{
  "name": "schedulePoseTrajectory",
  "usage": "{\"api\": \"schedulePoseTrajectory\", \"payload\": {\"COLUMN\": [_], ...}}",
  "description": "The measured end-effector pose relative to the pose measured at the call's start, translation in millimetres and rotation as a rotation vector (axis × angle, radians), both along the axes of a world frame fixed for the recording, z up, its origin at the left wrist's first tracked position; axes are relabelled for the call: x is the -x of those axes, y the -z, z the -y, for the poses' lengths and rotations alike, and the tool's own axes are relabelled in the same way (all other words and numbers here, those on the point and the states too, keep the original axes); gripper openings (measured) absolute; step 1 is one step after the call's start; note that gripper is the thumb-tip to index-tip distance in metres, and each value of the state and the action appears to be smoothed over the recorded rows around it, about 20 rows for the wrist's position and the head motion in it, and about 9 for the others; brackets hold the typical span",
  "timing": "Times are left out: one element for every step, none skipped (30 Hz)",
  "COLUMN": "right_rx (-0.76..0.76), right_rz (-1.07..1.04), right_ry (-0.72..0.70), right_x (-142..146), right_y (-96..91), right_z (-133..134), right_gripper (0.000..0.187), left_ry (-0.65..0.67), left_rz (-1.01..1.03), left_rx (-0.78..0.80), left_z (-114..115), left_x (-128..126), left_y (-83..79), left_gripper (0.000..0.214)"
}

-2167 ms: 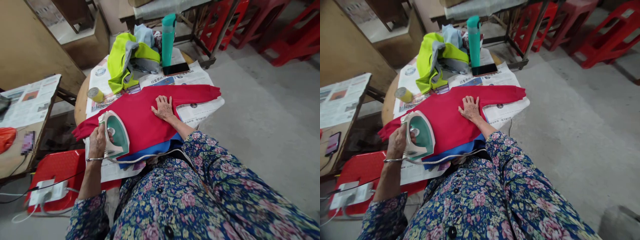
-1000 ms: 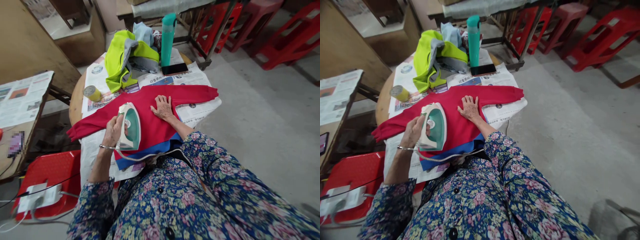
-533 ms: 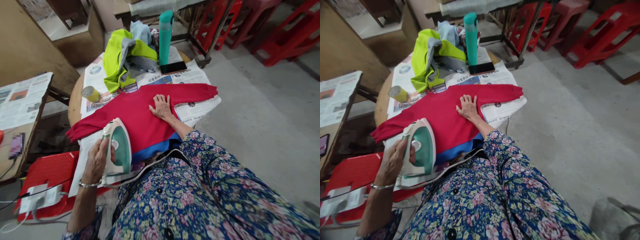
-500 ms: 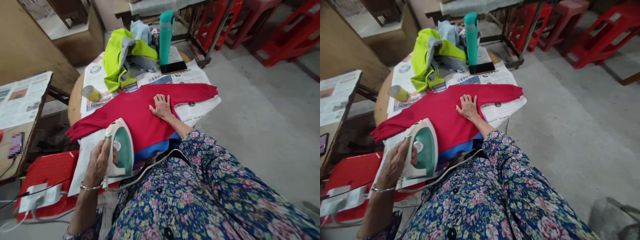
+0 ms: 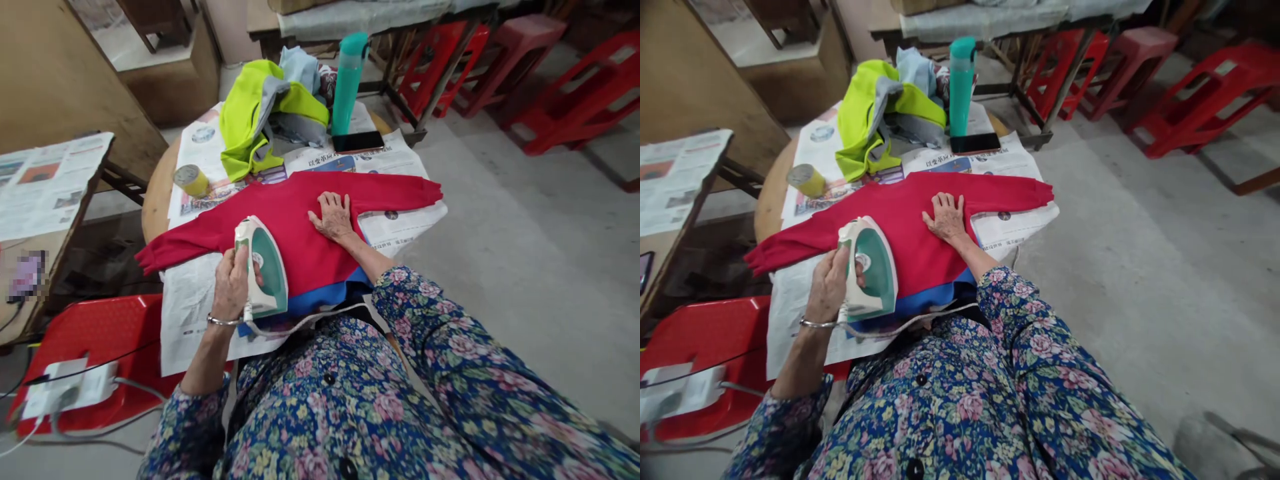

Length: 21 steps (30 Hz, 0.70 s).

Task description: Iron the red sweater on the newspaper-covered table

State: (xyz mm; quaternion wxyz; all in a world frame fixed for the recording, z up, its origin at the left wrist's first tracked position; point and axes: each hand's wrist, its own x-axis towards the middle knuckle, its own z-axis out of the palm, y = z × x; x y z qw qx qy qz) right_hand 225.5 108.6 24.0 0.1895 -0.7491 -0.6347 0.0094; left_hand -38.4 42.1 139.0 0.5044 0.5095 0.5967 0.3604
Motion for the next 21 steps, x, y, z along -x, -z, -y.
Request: {"api": "schedulePoseTrajectory", "payload": {"right_rx": [0.006,0.011,0.014,0.016,0.02,0.026,0.034,0.041,0.047,0.047,0.041,0.031,0.018,0.006,-0.003,-0.009,-0.011,-0.012,-0.013,-0.016,-0.022], "right_rz": [0.007,0.009,0.007,0.003,-0.003,-0.006,-0.007,-0.006,-0.002,0.002,0.004,0.004,0.002,-0.002,-0.008,-0.015,-0.02,-0.025,-0.028,-0.031,-0.034], "right_ry": [0.001,0.001,-0.002,-0.005,-0.008,-0.008,-0.006,-0.002,0.004,0.007,0.009,0.009,0.007,0.004,0.002,0.0,-0.001,-0.001,-0.003,-0.006,-0.01], "right_x": [0.1,0.1,0.1,0.1,0.1,0.3,0.6,0.9,1.3,1.7,2.1,2.4,2.7,2.8,2.8,2.8,2.6,2.4,2.1,1.7,1.4], "right_y": [-1.1,-2.3,-3.6,-4.9,-6.1,-7.2,-8.0,-8.4,-8.5,-8.1,-7.4,-6.3,-5.1,-3.8,-2.5,-1.2,0.0,1.1,2.3,3.4,4.5], "right_z": [0.5,1.0,1.5,2.0,2.4,2.7,2.8,2.8,2.5,2.0,1.3,0.5,-0.3,-1.1,-1.7,-2.2,-2.5,-2.7,-2.8,-2.8,-2.9], "right_gripper": [0.054,0.054,0.054,0.054,0.054,0.055,0.055,0.055,0.055,0.055,0.055,0.054,0.054,0.053,0.054,0.054,0.055,0.055,0.055,0.055,0.055], "left_ry": [-0.022,-0.042,-0.065,-0.089,-0.11,-0.13,-0.142,-0.148,-0.149,-0.151,-0.147,-0.139,-0.124,-0.094,-0.068,-0.036,-0.001,0.044,0.098,0.15,0.196], "left_rz": [0.011,0.018,0.022,0.024,0.024,0.018,0.003,-0.019,-0.045,-0.071,-0.093,-0.117,-0.143,-0.177,-0.233,-0.285,-0.332,-0.353,-0.352,-0.335,-0.303], "left_rx": [0.005,0.006,0.002,-0.002,-0.006,-0.011,-0.019,-0.029,-0.037,-0.043,-0.045,-0.046,-0.045,-0.042,-0.045,-0.049,-0.057,-0.077,-0.099,-0.114,-0.122], "left_z": [-8.8,-18.1,-27.8,-37.7,-47.4,-56.5,-64.3,-70.4,-74.3,-75.8,-74.7,-71.0,-64.9,-56.7,-46.9,-36.1,-24.7,-13.3,-2.6,7.1,15.2], "left_x": [-0.3,-0.8,-1.5,-2.0,-2.3,-2.1,-1.0,1.1,4.3,8.9,14.6,21.5,29.1,37.1,44.9,51.8,57.1,60.3,61.0,59.1,54.5], "left_y": [-1.1,-2.4,-4.0,-5.7,-7.6,-9.5,-11.6,-13.6,-15.6,-17.4,-19.0,-20.3,-21.3,-22.0,-22.5,-22.7,-22.9,-23.0,-23.2,-23.3,-23.1], "left_gripper": [0.04,0.04,0.04,0.04,0.04,0.04,0.04,0.039,0.039,0.04,0.041,0.043,0.045,0.047,0.049,0.05,0.052,0.053,0.053,0.052,0.05]}}
